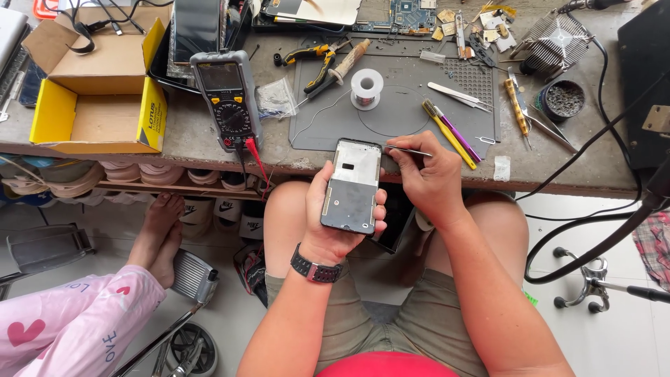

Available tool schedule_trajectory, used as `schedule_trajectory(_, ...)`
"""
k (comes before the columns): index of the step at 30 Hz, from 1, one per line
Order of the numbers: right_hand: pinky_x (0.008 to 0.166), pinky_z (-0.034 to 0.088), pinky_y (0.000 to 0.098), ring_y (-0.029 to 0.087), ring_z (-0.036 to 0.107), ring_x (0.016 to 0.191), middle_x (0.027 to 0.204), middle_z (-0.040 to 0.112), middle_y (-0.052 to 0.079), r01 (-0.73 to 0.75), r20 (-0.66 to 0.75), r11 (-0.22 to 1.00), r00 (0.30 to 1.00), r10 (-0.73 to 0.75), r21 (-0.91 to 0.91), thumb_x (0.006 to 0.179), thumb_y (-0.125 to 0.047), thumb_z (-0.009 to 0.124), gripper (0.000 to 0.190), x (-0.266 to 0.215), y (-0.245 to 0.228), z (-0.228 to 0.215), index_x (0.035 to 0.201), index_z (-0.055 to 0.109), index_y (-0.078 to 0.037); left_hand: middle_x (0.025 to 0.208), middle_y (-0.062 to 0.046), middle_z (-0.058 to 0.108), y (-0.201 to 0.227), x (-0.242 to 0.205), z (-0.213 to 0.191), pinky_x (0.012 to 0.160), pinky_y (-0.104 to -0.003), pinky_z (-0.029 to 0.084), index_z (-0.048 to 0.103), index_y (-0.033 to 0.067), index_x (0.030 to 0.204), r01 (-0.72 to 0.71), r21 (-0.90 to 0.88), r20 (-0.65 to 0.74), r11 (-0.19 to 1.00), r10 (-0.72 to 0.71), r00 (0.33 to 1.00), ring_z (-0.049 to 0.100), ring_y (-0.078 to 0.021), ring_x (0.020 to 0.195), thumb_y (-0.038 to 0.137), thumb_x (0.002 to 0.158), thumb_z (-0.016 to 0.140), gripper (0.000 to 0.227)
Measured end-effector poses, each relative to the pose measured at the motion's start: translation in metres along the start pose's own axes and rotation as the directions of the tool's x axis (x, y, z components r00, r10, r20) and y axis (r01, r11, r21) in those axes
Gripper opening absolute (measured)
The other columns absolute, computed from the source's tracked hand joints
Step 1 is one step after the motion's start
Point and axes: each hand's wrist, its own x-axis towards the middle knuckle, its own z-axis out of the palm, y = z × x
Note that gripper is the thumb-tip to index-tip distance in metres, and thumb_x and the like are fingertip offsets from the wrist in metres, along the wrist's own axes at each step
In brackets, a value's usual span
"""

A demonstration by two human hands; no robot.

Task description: Cleaning and repairing internal components of a disassembled smartphone using tweezers and a small cleaning tool.

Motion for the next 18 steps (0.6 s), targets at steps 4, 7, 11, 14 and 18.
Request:
schedule_trajectory(4, 0.083, 0.063, 0.0403, 0.034, 0.083, 0.092, 0.1, 0.083, 0.017, -0.022, 0.006, 1.0, 1.0, 0.022, 0.017, 0.103, 0.002, 0.08, 0.011, 0.0, 0.0, 0.001, 0.101, 0.07, -0.001, 0.099, -0.025, 0.072, 0.001, 0.0, -0.001, 0.069, -0.058, 0.071, 0.062, 0.0006, 0.148, 0.009, -0.01, 0.006, 1.0, -0.009, 1.0, 0.078, -0.0384, 0.079, 0.079, 0.099, 0.051, 0.093)
schedule_trajectory(7, 0.081, 0.063, 0.0396, 0.036, 0.083, 0.093, 0.101, 0.084, 0.016, -0.007, -0.003, 0.999, 1.0, 0.007, -0.045, 0.102, -0.002, 0.083, 0.012, -0.001, 0.003, 0.004, 0.1, 0.072, -0.003, 0.1, -0.026, 0.072, 0.001, 0.001, -0.001, 0.07, -0.058, 0.071, 0.062, 0.0007, 0.149, 0.016, -0.021, 0.003, 1.0, -0.016, 1.0, 0.078, -0.0388, 0.079, 0.079, 0.098, 0.052, 0.094)
schedule_trajectory(11, 0.08, 0.063, 0.0384, 0.034, 0.083, 0.093, 0.1, 0.084, 0.017, -0.017, -0.02, 1.0, 1.0, 0.017, -0.011, 0.1, 0.0, 0.084, 0.01, -0.001, 0.004, 0.005, 0.098, 0.075, -0.002, 0.1, -0.024, 0.072, 0.002, 0.002, -0.002, 0.07, -0.058, 0.071, 0.062, 0.0014, 0.15, 0.023, -0.014, 0.0, 1.0, -0.023, 1.0, 0.078, -0.0381, 0.079, 0.08, 0.097, 0.052, 0.095)
schedule_trajectory(14, 0.083, 0.063, 0.0377, 0.029, 0.082, 0.094, 0.102, 0.083, 0.019, -0.042, -0.045, 0.996, 0.998, 0.046, 0.084, 0.102, 0.003, 0.082, 0.01, 0.0, 0.003, 0.003, 0.102, 0.072, 0.0, 0.1, -0.024, 0.072, 0.002, 0.002, -0.004, 0.07, -0.058, 0.071, 0.062, 0.0014, 0.149, 0.027, -0.014, 0.009, 1.0, -0.027, 1.0, 0.078, -0.0378, 0.079, 0.08, 0.098, 0.051, 0.094)
schedule_trajectory(18, 0.091, 0.064, 0.0361, 0.021, 0.077, 0.102, 0.114, 0.078, 0.021, -0.104, -0.077, 0.952, 0.988, 0.132, 0.288, 0.109, 0.005, 0.072, 0.012, 0.001, 0.008, -0.005, 0.115, 0.063, 0.003, 0.098, -0.024, 0.072, 0.006, -0.001, -0.002, 0.069, -0.057, 0.071, 0.062, 0.0009, 0.147, 0.036, 0.02, 0.028, 0.999, -0.037, 0.999, 0.078, -0.0373, 0.078, 0.081, 0.098, 0.051, 0.094)
